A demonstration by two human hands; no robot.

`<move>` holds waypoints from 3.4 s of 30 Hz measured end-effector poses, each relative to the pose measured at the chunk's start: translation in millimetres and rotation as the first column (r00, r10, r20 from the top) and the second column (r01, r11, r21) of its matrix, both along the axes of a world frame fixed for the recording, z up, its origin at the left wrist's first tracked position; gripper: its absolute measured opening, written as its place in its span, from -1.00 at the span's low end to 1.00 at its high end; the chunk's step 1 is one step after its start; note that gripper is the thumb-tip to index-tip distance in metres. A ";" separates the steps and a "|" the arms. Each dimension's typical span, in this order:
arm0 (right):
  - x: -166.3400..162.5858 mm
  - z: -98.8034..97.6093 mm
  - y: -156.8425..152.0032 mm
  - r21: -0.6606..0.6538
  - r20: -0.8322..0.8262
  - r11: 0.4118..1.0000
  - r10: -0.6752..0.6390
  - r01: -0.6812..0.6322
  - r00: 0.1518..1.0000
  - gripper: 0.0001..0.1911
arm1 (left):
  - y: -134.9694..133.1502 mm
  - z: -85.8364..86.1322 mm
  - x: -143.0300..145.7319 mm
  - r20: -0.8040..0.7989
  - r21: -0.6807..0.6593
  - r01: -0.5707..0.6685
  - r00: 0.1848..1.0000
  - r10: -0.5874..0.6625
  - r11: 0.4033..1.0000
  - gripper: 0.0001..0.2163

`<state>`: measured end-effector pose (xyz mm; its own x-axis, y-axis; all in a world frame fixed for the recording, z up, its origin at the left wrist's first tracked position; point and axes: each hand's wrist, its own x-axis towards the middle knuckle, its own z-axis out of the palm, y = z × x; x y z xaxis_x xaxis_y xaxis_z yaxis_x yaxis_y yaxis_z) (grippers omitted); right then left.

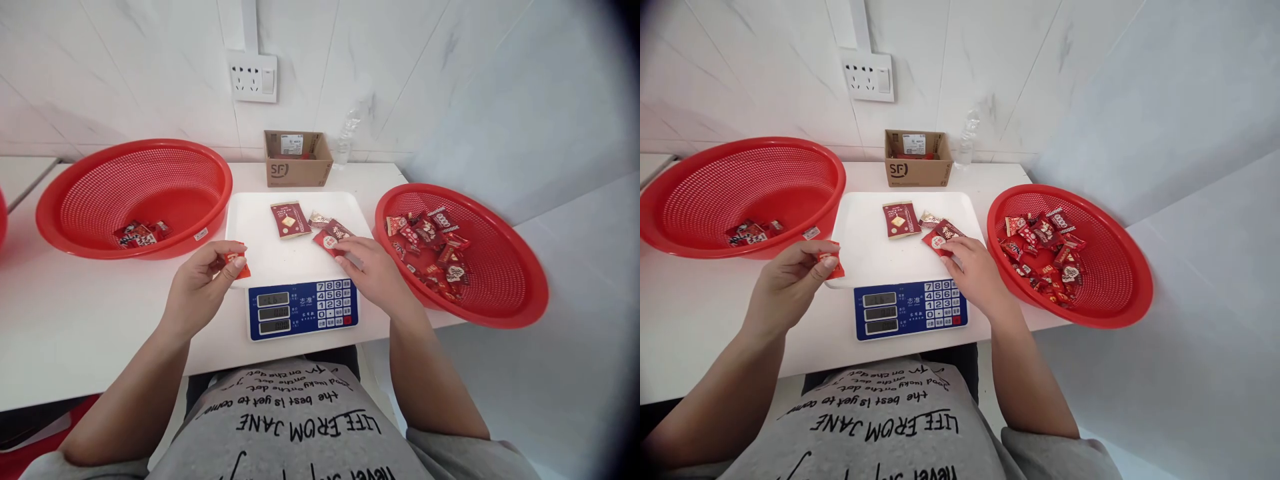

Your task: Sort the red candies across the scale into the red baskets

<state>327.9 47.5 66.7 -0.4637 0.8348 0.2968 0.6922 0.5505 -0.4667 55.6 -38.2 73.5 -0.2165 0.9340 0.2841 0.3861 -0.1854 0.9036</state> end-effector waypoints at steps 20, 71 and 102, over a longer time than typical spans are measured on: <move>-2.3 -3.9 3.9 0.021 0.004 0.999 0.039 -0.040 0.999 -0.74 | 2.4 -2.0 4.9 -0.097 -0.100 -0.075 0.993 0.066 0.992 -0.77; 3.5 3.3 -32.7 0.070 0.035 0.992 0.107 -0.109 0.994 -0.71 | 4.6 4.0 8.7 -0.397 0.072 -0.101 0.910 0.122 0.992 -0.94; 8.1 -29.4 -85.6 -0.271 0.728 0.943 0.333 -0.195 0.599 -0.48 | 4.2 3.3 9.0 -0.354 0.043 -0.039 0.934 0.052 0.998 -0.91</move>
<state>336.0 -38.1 37.3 -0.6712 0.6385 -0.3765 0.6697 0.7401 0.0611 64.7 -34.0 76.8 -0.1377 0.9139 0.3818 0.6892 -0.1885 0.6997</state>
